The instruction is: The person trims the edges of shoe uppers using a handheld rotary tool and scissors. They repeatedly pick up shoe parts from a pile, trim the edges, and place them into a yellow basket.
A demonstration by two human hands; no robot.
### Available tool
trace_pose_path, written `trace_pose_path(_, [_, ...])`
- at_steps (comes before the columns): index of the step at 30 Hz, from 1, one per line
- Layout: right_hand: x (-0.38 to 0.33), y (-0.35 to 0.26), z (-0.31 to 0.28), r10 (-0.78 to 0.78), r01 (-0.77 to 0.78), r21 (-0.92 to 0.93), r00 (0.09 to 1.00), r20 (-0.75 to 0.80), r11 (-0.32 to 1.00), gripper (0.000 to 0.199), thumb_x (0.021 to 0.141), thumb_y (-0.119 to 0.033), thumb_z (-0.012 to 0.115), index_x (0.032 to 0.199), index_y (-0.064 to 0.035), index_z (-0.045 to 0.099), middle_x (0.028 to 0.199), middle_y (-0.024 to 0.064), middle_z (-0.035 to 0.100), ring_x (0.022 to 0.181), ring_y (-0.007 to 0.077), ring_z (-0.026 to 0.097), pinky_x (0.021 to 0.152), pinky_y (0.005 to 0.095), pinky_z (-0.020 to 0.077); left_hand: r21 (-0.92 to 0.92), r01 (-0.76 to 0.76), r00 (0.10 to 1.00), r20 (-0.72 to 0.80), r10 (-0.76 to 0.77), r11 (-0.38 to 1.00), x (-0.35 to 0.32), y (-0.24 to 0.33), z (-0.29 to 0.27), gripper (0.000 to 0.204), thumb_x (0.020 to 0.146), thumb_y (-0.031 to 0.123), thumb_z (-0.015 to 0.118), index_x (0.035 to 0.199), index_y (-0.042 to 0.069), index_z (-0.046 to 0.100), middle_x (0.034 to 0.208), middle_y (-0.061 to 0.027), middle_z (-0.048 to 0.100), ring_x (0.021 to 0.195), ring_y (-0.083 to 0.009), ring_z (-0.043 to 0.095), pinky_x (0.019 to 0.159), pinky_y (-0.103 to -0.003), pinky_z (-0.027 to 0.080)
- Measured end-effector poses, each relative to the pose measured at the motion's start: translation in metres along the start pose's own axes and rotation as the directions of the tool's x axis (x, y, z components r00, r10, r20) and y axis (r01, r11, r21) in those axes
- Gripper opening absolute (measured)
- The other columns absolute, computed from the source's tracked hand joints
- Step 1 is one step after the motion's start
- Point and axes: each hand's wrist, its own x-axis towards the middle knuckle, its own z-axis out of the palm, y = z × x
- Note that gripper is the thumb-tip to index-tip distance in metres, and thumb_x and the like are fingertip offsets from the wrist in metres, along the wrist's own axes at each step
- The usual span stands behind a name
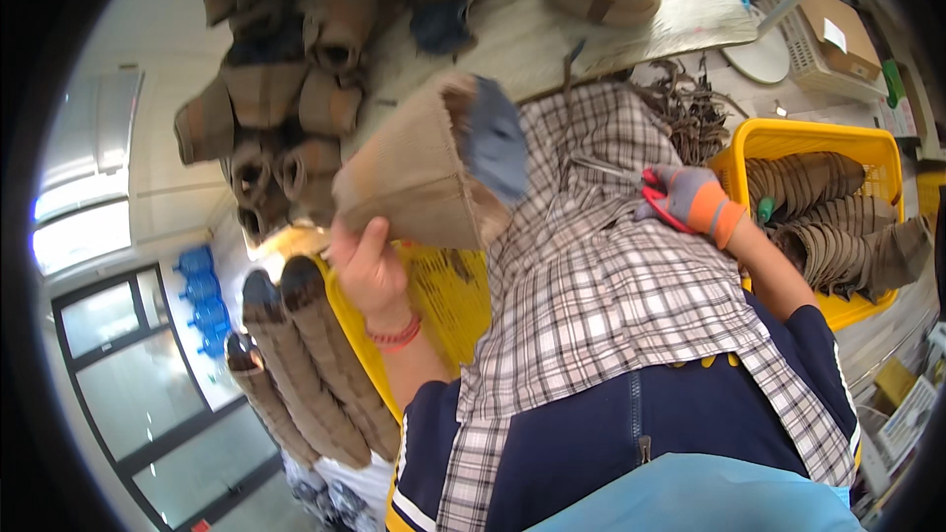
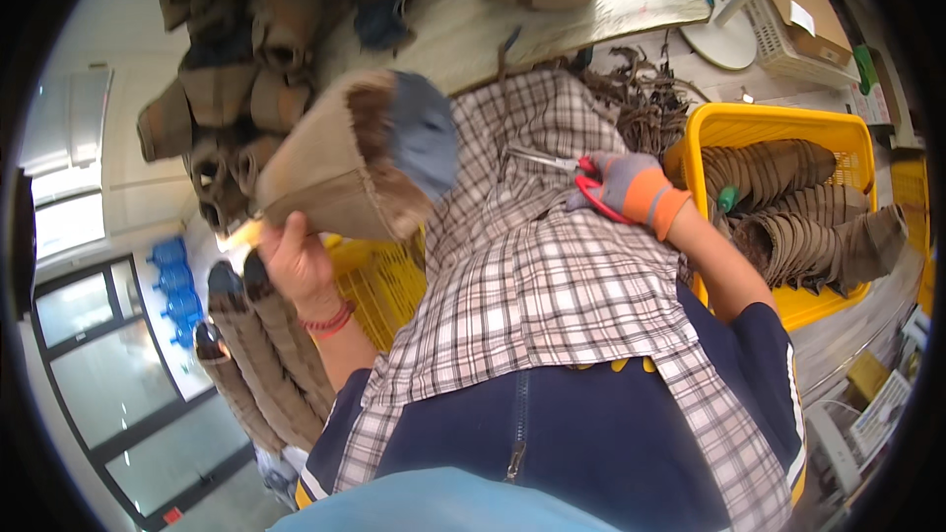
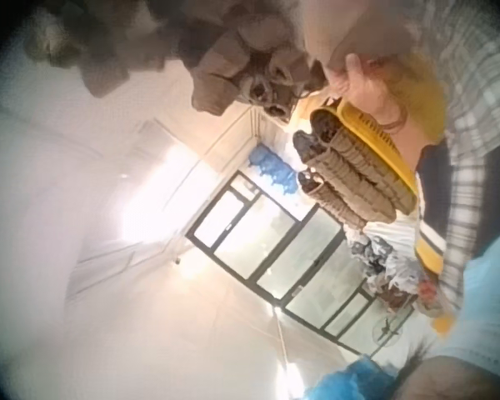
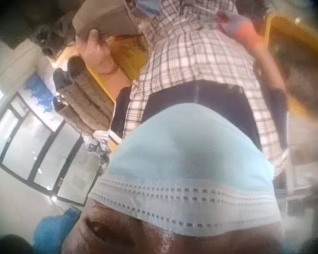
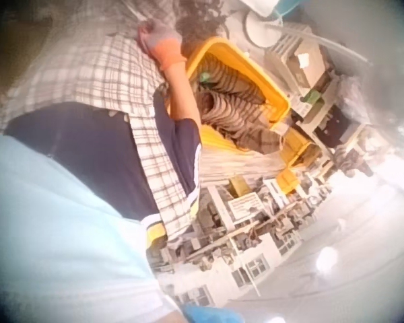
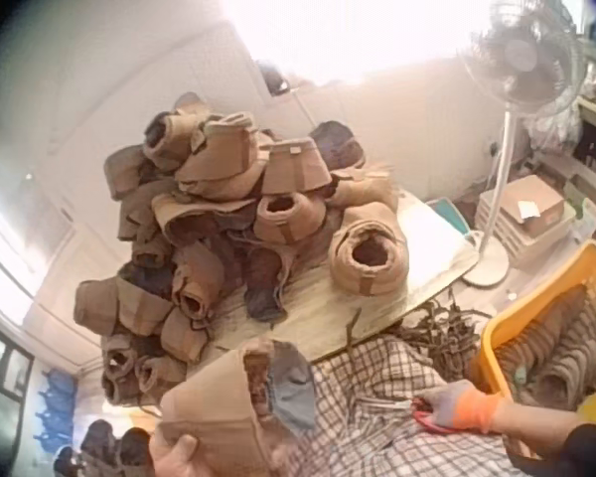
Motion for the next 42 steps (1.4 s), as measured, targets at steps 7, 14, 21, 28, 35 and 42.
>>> trace_pose_path(7, [-0.010, -0.018, 0.000, 0.089, -0.088, 0.025, 0.996, -0.022, 0.996, 0.072, 0.070, -0.068, 0.063, 0.103, -0.0034, 0.062, 0.092, 0.0180, 0.067, 0.089, 0.0329, 0.064, 0.077, 0.0384, 0.0488, 0.337, -0.938, 0.273, 0.858, 0.434, -0.077, 0.112, 0.050, 0.135, 0.019, 0.062, -0.003, 0.058, 0.081, 0.001, 0.060, 0.075, -0.0102, 0.059, 0.066, -0.0261, 0.055, 0.066, -0.037, 0.042])
trace_pose_path(14, [-0.016, -0.024, 0.000, 0.103, -0.102, 0.005, 0.995, -0.017, 0.995, 0.077, 0.071, -0.068, 0.061, 0.111, -0.0030, 0.061, 0.094, 0.0170, 0.068, 0.089, 0.0313, 0.065, 0.079, 0.0365, 0.0498, 0.196, -0.980, 0.196, 0.962, 0.189, 0.018, 0.183, -0.010, 0.230, 0.020, 0.076, 0.007, 0.065, 0.094, 0.004, 0.059, 0.099, -0.0105, 0.061, 0.099, -0.0257, 0.057, 0.092, -0.037, 0.040])
trace_pose_path(21, [-0.013, -0.013, 0.012, 0.111, -0.107, 0.037, 0.989, -0.098, 0.994, 0.071, 0.069, -0.066, 0.066, 0.103, -0.0040, 0.061, 0.081, 0.0153, 0.066, 0.077, 0.0311, 0.065, 0.070, 0.0368, 0.0496, 0.171, -0.985, 0.169, 0.983, 0.068, -0.026, 0.169, -0.012, 0.247, 0.024, 0.075, 0.015, 0.069, 0.095, 0.005, 0.059, 0.102, -0.0146, 0.059, 0.105, -0.0310, 0.054, 0.101, -0.045, 0.034])
trace_pose_path(28, [-0.009, -0.011, 0.015, 0.081, -0.066, 0.107, 0.987, -0.137, 0.992, 0.070, 0.067, -0.064, 0.069, 0.102, -0.0038, 0.061, 0.079, 0.0161, 0.066, 0.076, 0.0313, 0.065, 0.069, 0.0363, 0.0493, 0.242, -0.968, 0.241, 0.970, 0.022, -0.061, 0.176, -0.025, 0.259, 0.037, 0.075, 0.026, 0.071, 0.097, 0.001, 0.054, 0.095, -0.0156, 0.058, 0.098, -0.0295, 0.055, 0.098, -0.041, 0.034])
trace_pose_path(35, [-0.010, -0.012, 0.015, 0.115, -0.107, 0.083, 0.988, -0.106, 0.991, 0.071, 0.072, -0.068, 0.060, 0.104, -0.0044, 0.063, 0.087, 0.0156, 0.068, 0.084, 0.0307, 0.066, 0.074, 0.0369, 0.0504, 0.255, -0.963, 0.248, 0.965, 0.086, -0.091, 0.173, -0.064, 0.277, 0.049, 0.075, 0.030, 0.070, 0.109, 0.004, 0.046, 0.092, -0.0136, 0.055, 0.086, -0.0265, 0.056, 0.083, -0.035, 0.040])
trace_pose_path(42, [-0.010, -0.020, 0.012, 0.184, -0.183, 0.021, 0.980, -0.072, 0.983, 0.072, 0.071, -0.069, 0.060, 0.106, -0.0064, 0.063, 0.088, 0.0151, 0.068, 0.085, 0.0312, 0.065, 0.075, 0.0369, 0.0500, 0.206, -0.963, 0.240, 0.949, 0.205, 0.174, 0.185, -0.026, 0.246, 0.045, 0.066, 0.011, 0.076, 0.105, 0.003, 0.056, 0.111, -0.0137, 0.054, 0.111, -0.0308, 0.051, 0.096, -0.040, 0.041])
